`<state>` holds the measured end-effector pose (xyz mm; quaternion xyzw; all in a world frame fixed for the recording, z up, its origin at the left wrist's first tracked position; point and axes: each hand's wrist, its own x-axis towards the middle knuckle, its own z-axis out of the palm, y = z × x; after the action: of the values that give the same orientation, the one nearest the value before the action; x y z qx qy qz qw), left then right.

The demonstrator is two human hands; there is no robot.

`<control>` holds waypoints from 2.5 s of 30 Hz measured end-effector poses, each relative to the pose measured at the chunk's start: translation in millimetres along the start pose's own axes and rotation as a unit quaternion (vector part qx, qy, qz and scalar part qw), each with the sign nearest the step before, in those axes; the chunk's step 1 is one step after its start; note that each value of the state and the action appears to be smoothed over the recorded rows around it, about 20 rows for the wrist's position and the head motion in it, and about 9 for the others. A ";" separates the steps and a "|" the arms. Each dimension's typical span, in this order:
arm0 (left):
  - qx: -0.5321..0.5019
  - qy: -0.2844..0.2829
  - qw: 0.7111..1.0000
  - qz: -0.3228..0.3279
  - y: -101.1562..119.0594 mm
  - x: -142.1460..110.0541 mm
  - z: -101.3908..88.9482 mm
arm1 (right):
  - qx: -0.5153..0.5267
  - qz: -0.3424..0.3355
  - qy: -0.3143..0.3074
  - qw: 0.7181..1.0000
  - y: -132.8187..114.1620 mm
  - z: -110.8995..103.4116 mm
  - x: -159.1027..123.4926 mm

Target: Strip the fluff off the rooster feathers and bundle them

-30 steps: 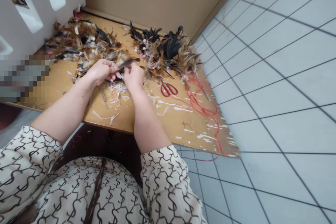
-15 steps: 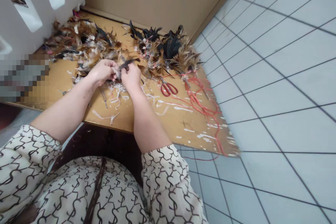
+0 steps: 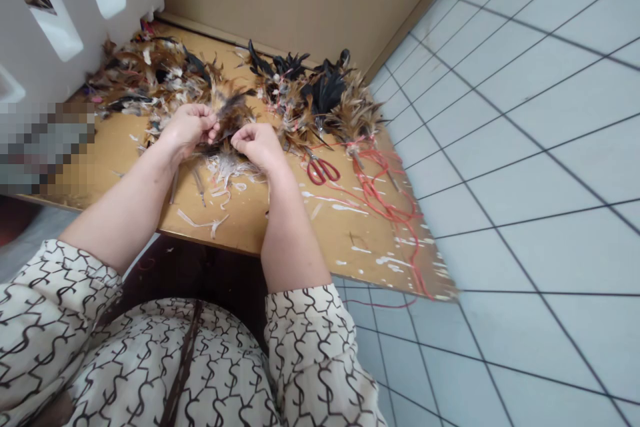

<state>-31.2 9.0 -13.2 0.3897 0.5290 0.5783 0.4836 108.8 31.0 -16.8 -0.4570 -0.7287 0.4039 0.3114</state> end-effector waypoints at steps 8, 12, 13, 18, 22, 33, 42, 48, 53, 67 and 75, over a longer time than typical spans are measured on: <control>0.025 0.014 1.000 0.004 -1.6 0.2 1.2 | -0.282 0.089 -0.014 0.955 -6.1 14.7 -1.9; 0.026 0.017 0.999 0.010 -2.3 0.8 0.4 | -0.202 0.086 -0.016 0.975 -3.5 17.5 -0.2; 0.024 0.021 0.999 0.012 -2.1 0.8 0.4 | -0.163 0.082 -0.010 0.983 -3.0 16.9 0.0; 0.017 0.040 0.999 0.012 0.4 -0.1 0.9 | 0.063 0.080 0.039 0.994 -4.3 11.9 0.2; 0.027 0.034 0.999 0.016 0.5 -0.8 0.6 | 0.191 0.081 0.062 0.976 -5.4 9.4 3.0; 0.052 0.003 0.999 0.009 -0.9 -1.6 1.1 | 0.223 0.051 0.154 0.961 4.4 9.4 10.6; 0.070 -0.001 0.998 0.009 -4.8 -0.6 2.0 | 0.238 0.047 0.173 0.955 7.7 9.9 14.1; 0.048 0.016 0.998 0.021 -3.5 -1.3 3.0 | 0.270 0.041 0.161 0.948 5.6 10.5 12.4; 0.014 0.004 1.000 0.015 -2.0 -2.2 2.6 | 0.259 0.038 0.105 0.959 7.3 13.3 11.7; 0.021 -0.053 0.998 -0.001 -4.0 -4.5 8.1 | 0.098 -0.002 0.132 0.986 6.4 21.8 8.9; 0.010 -0.053 0.999 0.002 -3.9 -5.3 7.4 | 0.043 -0.011 0.157 0.987 6.8 21.3 8.0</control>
<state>-22.3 5.5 -15.7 0.4256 0.5077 0.5522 0.5062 91.0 33.6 -32.2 -0.4930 -0.6580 0.3543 0.4455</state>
